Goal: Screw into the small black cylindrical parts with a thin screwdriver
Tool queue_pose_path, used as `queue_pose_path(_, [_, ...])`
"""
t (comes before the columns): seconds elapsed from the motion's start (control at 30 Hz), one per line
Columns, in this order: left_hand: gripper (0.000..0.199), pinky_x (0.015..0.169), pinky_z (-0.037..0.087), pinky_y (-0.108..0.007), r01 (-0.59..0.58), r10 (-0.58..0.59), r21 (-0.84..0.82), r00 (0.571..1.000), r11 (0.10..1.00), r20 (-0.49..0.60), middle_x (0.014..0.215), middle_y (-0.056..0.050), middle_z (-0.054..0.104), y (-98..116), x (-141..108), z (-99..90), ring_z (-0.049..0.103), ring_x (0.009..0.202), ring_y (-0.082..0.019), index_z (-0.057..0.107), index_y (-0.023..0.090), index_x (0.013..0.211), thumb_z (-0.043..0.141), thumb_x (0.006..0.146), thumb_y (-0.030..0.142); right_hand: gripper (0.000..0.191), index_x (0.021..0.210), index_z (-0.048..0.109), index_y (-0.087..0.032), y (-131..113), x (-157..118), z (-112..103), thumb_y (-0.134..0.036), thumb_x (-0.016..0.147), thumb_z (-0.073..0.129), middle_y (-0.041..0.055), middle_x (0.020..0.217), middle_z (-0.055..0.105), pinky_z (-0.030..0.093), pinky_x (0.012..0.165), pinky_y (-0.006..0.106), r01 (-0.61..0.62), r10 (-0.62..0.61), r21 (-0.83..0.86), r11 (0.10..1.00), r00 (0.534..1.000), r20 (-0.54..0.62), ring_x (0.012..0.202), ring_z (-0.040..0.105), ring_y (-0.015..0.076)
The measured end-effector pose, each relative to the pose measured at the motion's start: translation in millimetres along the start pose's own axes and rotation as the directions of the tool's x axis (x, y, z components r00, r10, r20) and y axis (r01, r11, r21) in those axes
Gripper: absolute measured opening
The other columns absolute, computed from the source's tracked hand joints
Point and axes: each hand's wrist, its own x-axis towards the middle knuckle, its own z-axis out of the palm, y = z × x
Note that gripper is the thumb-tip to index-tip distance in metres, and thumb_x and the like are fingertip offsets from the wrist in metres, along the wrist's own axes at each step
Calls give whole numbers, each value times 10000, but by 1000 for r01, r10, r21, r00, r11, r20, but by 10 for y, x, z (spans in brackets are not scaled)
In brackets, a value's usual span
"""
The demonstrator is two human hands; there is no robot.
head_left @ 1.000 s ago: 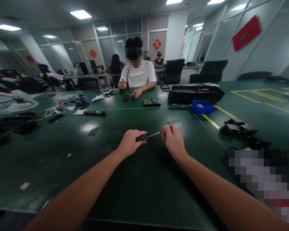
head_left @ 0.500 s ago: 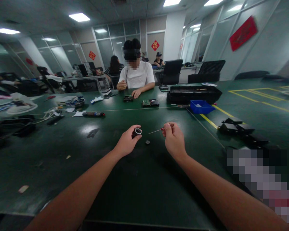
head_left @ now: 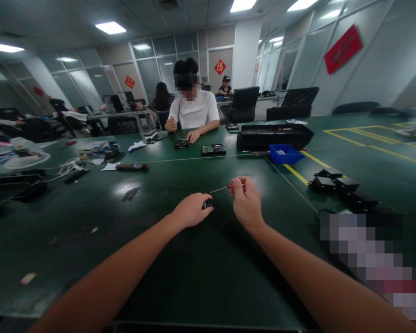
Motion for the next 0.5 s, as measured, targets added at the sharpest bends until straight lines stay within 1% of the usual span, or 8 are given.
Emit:
queue_pose_path(0.07, [282, 902, 502, -414, -13, 11, 45, 999, 999, 31, 1082, -117, 698, -19, 43, 31, 655, 1002, -281, 709, 200, 1100, 644, 892, 378, 271, 979, 602, -240, 13, 3, 3, -480, 986, 477, 44, 839, 671, 448, 722, 360, 3, -3, 3, 1000, 1000, -4, 772, 619, 220])
queue_pose_path(0.13, [224, 853, 511, -385, -15, 14, 13, 999, 1000, 51, 1024, -100, 707, -39, 60, 12, 664, 946, -265, 719, 203, 1008, 654, 885, 378, 282, 979, 606, -241, 24, 4, 4, -493, 984, 480, 47, 846, 677, 445, 715, 358, -3, 3, 7, 1000, 1000, -5, 774, 618, 222])
queue_pose_path(0.23, [240, 771, 512, -348, 24, -21, -130, 999, 991, 31, 986, -76, 722, -89, 35, -110, 671, 878, -239, 728, 218, 984, 661, 873, 421, 296, 981, 613, -241, 29, 0, 1, -505, 984, 479, 47, 854, 680, 444, 710, 357, -17, 17, 5, 1000, 1000, 4, 779, 619, 223])
queue_pose_path(0.33, [293, 678, 494, -309, 118, -128, -326, 992, 938, -9, 963, -73, 723, -220, -32, -294, 650, 736, -188, 740, 211, 1036, 663, 858, 431, 294, 981, 612, -240, 34, -4, 0, -498, 991, 471, 47, 853, 679, 451, 720, 358, -13, 13, 6, 1000, 1000, 18, 781, 620, 220])
queue_pose_path(0.37, [311, 628, 474, -287, 160, -185, -416, 982, 895, -20, 956, -74, 718, -291, -62, -359, 628, 684, -166, 739, 202, 1053, 662, 853, 428, 294, 985, 612, -240, 38, -4, 1, -496, 994, 468, 48, 853, 679, 453, 721, 358, -11, 10, 6, 1000, 1000, 25, 780, 620, 219])
queue_pose_path(0.4, [325, 572, 440, -261, 200, -252, -519, 967, 831, -31, 949, -77, 711, -377, -97, -424, 603, 644, -148, 734, 190, 1060, 657, 850, 426, 295, 988, 611, -240, 44, -4, 3, -496, 995, 466, 48, 854, 679, 455, 720, 358, -10, 10, 5, 1000, 999, 30, 779, 620, 219])
queue_pose_path(0.43, [334, 523, 398, -237, 227, -323, -627, 946, 746, -42, 944, -80, 700, -479, -138, -489, 582, 622, -135, 727, 175, 1060, 651, 847, 420, 297, 990, 610, -240, 51, -4, 7, -498, 996, 465, 50, 857, 680, 456, 718, 358, -12, 11, 6, 1000, 999, 34, 780, 621, 219])
queue_pose_path(0.5, [315, 451, 307, -206, 232, -467, -816, 883, 529, -51, 922, -77, 668, -724, -247, -622, 545, 594, -118, 706, 148, 1030, 633, 840, 388, 297, 986, 607, -241, 71, -3, 16, -502, 994, 467, 50, 858, 681, 458, 719, 358, -16, 16, 10, 1000, 999, 35, 781, 625, 220])
